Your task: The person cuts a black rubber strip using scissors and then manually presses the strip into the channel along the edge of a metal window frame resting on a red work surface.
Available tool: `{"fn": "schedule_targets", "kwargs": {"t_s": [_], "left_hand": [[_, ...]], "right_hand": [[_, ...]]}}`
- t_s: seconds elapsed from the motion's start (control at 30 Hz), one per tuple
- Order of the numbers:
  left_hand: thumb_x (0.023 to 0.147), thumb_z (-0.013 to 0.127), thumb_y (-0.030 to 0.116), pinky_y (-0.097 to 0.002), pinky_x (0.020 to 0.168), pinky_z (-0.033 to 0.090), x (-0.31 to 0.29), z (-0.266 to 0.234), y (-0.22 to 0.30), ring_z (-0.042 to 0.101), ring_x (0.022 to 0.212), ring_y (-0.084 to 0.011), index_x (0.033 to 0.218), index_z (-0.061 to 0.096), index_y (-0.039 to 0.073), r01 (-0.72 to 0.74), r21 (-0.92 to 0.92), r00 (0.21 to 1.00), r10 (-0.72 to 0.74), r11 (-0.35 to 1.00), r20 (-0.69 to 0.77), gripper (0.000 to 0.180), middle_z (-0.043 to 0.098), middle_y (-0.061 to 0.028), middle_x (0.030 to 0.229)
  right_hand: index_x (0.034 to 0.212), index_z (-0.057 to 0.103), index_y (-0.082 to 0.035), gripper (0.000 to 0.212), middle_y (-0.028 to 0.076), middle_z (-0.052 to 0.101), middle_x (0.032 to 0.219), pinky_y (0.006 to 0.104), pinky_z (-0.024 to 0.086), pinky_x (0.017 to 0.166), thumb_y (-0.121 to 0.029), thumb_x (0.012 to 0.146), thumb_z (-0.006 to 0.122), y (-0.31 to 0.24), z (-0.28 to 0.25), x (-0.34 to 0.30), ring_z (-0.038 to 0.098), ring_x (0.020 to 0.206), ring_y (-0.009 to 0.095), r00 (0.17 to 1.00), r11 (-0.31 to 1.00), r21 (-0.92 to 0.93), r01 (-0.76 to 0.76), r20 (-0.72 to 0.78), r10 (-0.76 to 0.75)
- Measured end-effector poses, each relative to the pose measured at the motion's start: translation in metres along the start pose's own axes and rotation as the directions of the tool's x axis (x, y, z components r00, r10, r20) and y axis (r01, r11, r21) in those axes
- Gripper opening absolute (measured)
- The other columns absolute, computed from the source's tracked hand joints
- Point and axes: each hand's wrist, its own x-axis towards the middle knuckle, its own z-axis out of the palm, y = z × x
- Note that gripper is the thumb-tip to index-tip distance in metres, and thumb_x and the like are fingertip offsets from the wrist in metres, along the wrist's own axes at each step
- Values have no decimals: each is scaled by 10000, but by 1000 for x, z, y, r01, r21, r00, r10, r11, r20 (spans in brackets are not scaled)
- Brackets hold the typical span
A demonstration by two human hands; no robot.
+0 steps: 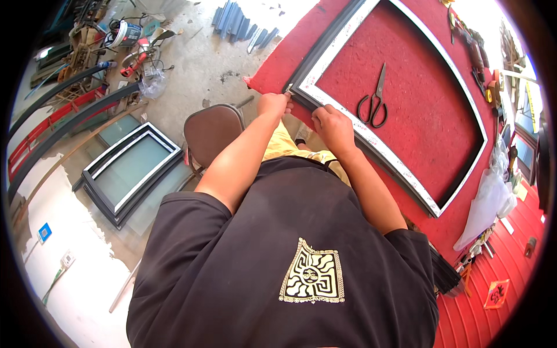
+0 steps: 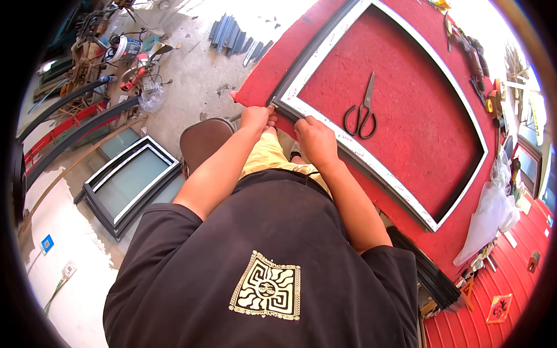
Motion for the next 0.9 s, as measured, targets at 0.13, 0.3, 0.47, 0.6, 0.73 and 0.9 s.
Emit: {"fn": "schedule_targets", "kwargs": {"t_s": [0.13,0.3,0.47,0.6,0.73,0.9], "left_hand": [[1088,757,303,-327,673,585,-3,4,-19,737,758,-173,1053,795,-37,-43,-70,999,44,997,14,344,813,-114,933],[1047,794,262,-335,691,597,-2,9,-20,763,729,-182,989,809,-41,-127,9,991,127,992,-30,309,826,-123,891],[1012,819,245,-343,707,611,3,12,-14,794,719,-193,944,819,-44,-99,58,992,103,993,-69,297,837,-128,851],[1015,826,259,-327,694,599,-4,11,-24,771,729,-178,972,805,-46,-123,9,991,124,992,-60,308,825,-119,871],[1015,841,259,-315,690,591,-16,14,-23,749,739,-168,987,789,-42,-154,-13,988,153,988,-15,306,810,-108,892],[1021,841,256,-318,679,594,-7,16,-21,753,744,-172,991,787,-50,-151,16,988,152,988,-23,312,809,-112,910]], "right_hand": [[917,708,-111,83,83,674,879,461,609,709,-152,947,772,-1,9,-3,736,837,318,1000,998,-56,-15,6,16],[915,655,-107,92,85,653,894,459,622,722,-144,953,729,-4,10,-7,742,879,307,999,996,-89,-31,16,33],[921,675,-107,77,87,664,903,462,622,734,-148,954,732,-2,10,-4,743,891,312,1000,996,-84,-14,27,16],[958,726,-115,74,86,680,903,463,609,729,-174,972,769,-2,11,-4,740,873,318,999,998,-55,-43,10,44],[956,729,-118,72,82,683,903,462,608,729,-176,973,768,-1,11,-8,739,868,317,999,998,-45,-40,21,41],[916,685,-112,96,83,672,893,464,614,728,-172,960,746,-1,8,-8,742,879,315,1000,1000,-28,-6,5,6]]}}
